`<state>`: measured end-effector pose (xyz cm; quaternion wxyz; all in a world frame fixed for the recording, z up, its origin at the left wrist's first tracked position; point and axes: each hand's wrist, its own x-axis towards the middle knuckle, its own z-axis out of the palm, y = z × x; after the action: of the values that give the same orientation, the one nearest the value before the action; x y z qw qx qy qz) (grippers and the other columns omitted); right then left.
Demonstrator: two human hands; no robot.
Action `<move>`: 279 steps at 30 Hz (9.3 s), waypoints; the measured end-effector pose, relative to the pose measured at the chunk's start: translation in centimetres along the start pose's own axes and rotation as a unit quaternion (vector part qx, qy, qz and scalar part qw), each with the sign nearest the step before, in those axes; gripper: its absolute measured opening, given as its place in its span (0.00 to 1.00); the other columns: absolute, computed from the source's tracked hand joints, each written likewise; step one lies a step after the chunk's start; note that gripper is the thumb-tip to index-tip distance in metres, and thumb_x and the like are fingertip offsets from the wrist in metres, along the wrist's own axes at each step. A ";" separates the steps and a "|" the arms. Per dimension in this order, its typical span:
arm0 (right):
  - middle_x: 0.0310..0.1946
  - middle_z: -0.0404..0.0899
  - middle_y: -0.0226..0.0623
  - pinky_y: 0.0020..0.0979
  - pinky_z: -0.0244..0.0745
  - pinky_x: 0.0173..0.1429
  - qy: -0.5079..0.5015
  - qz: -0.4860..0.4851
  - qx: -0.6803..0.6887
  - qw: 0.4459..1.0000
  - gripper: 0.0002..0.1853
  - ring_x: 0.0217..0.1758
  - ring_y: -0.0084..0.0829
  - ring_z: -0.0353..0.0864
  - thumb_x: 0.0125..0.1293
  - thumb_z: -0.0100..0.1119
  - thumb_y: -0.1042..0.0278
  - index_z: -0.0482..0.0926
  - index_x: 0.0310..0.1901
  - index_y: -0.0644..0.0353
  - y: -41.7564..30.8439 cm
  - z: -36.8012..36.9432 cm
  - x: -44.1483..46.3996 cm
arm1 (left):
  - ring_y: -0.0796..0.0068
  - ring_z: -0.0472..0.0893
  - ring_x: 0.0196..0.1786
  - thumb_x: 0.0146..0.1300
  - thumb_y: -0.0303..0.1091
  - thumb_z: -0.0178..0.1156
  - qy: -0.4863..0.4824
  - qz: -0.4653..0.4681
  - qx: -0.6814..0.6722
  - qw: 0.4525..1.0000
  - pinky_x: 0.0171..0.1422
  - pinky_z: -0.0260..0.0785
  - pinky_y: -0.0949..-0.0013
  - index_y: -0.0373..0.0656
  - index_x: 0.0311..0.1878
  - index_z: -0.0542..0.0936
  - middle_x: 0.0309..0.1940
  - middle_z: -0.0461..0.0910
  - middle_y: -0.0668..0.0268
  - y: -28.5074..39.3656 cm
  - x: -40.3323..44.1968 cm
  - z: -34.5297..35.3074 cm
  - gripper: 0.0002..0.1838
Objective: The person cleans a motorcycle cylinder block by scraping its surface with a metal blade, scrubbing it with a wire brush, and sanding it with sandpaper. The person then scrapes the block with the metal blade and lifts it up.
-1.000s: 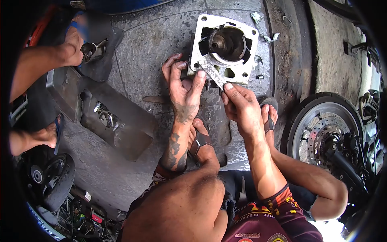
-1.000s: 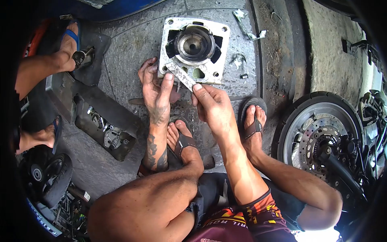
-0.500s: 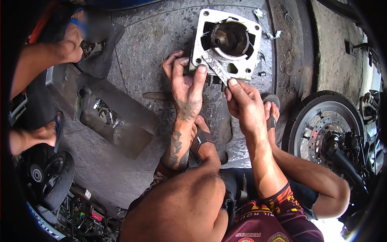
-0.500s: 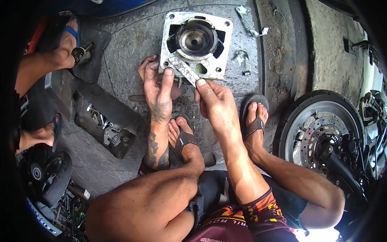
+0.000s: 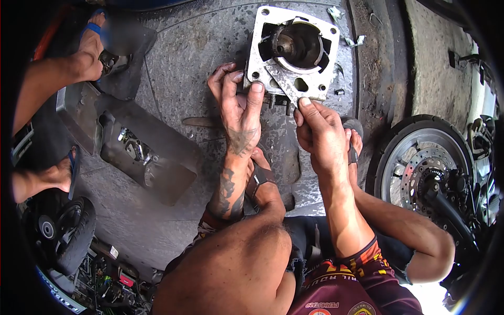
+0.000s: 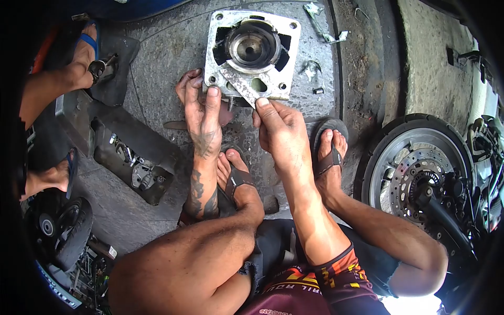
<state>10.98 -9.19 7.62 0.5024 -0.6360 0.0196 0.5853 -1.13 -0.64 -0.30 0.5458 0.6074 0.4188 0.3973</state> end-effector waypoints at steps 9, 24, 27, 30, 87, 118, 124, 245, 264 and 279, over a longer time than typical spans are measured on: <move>0.12 0.60 0.18 0.22 0.43 0.19 0.002 -0.005 -0.021 1.000 0.20 0.13 0.12 0.51 0.76 0.53 0.56 0.74 0.26 0.58 -0.2 -0.3 0.1 | 0.68 0.64 0.65 0.71 0.33 0.60 -0.002 0.004 0.020 1.000 0.65 0.66 0.64 0.34 0.54 0.71 0.63 0.56 0.57 0.3 0.1 -0.1 0.15; 0.12 0.62 0.19 0.22 0.44 0.18 -0.035 0.009 -0.050 0.998 0.21 0.12 0.13 0.53 0.76 0.53 0.54 0.74 0.25 0.58 -0.6 -0.8 0.5 | 0.70 0.67 0.61 0.72 0.32 0.59 -0.002 -0.017 -0.020 1.000 0.61 0.69 0.67 0.33 0.54 0.71 0.63 0.56 0.58 0.9 0.1 0.2 0.15; 0.12 0.61 0.18 0.22 0.44 0.18 -0.019 0.007 -0.018 1.000 0.20 0.12 0.13 0.52 0.76 0.53 0.55 0.74 0.26 0.58 -0.2 -0.6 0.3 | 0.70 0.67 0.62 0.71 0.31 0.59 0.007 -0.047 -0.091 0.995 0.62 0.68 0.67 0.33 0.54 0.71 0.64 0.55 0.58 1.3 0.0 0.4 0.15; 0.12 0.61 0.18 0.21 0.43 0.18 0.007 0.007 0.014 1.000 0.20 0.12 0.12 0.52 0.76 0.53 0.56 0.74 0.26 0.58 -0.1 0.0 0.0 | 0.70 0.67 0.62 0.71 0.31 0.59 0.002 -0.046 -0.055 0.997 0.62 0.69 0.67 0.33 0.54 0.71 0.64 0.54 0.58 1.3 -0.1 0.2 0.15; 0.12 0.63 0.21 0.21 0.49 0.19 0.056 -0.032 0.049 0.997 0.23 0.13 0.14 0.57 0.77 0.52 0.53 0.75 0.26 0.60 1.3 2.4 0.2 | 0.64 0.65 0.64 0.77 0.40 0.48 0.030 -0.015 -0.011 0.999 0.70 0.57 0.61 0.35 0.53 0.76 0.62 0.61 0.56 0.3 -0.1 0.2 0.17; 0.12 0.57 0.18 0.20 0.43 0.17 0.054 -0.018 0.032 0.998 0.21 0.11 0.12 0.49 0.78 0.49 0.53 0.73 0.29 0.57 0.4 1.9 -0.1 | 0.63 0.65 0.63 0.76 0.37 0.51 0.031 0.007 0.012 0.999 0.68 0.59 0.60 0.35 0.52 0.75 0.61 0.62 0.56 0.1 -0.3 0.5 0.14; 0.12 0.64 0.21 0.21 0.50 0.18 0.055 0.000 0.032 0.998 0.23 0.12 0.15 0.57 0.77 0.52 0.51 0.75 0.26 0.58 0.3 0.8 -0.3 | 0.62 0.65 0.64 0.77 0.39 0.50 0.029 0.005 0.009 1.000 0.69 0.58 0.60 0.35 0.52 0.75 0.61 0.62 0.55 0.1 -0.4 0.6 0.15; 0.47 0.77 0.39 0.42 0.67 0.59 -0.189 -0.381 -0.646 0.634 0.18 0.54 0.42 0.75 0.61 0.64 0.66 0.79 0.53 0.60 -1.9 -5.7 -2.0 | 0.56 0.74 0.64 0.62 0.36 0.59 -0.426 0.063 0.648 0.628 0.64 0.64 0.47 0.41 0.61 0.77 0.59 0.79 0.58 2.4 0.5 -11.4 0.24; 0.53 0.74 0.57 0.44 0.72 0.59 -0.171 -0.341 -0.356 0.853 0.27 0.53 0.51 0.78 0.76 0.51 0.58 0.62 0.67 0.69 -0.2 -2.3 -6.3 | 0.64 0.83 0.43 0.67 0.31 0.62 -0.369 -0.262 -0.005 0.892 0.48 0.76 0.61 0.32 0.53 0.75 0.43 0.79 0.55 12.1 -2.5 -3.8 0.16; 0.29 0.77 0.36 0.35 0.72 0.39 0.379 -0.354 -0.161 0.840 0.23 0.34 0.29 0.75 0.74 0.55 0.47 0.73 0.43 0.65 0.7 -2.8 5.7 | 0.66 0.73 0.64 0.74 0.45 0.57 -0.157 -0.053 0.076 0.983 0.67 0.65 0.66 0.36 0.67 0.71 0.60 0.73 0.57 2.8 13.9 -3.2 0.27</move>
<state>14.42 -8.17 2.28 0.5194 -0.8436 -0.1129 0.0759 0.76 13.40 3.10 0.5775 0.6790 0.3883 0.2340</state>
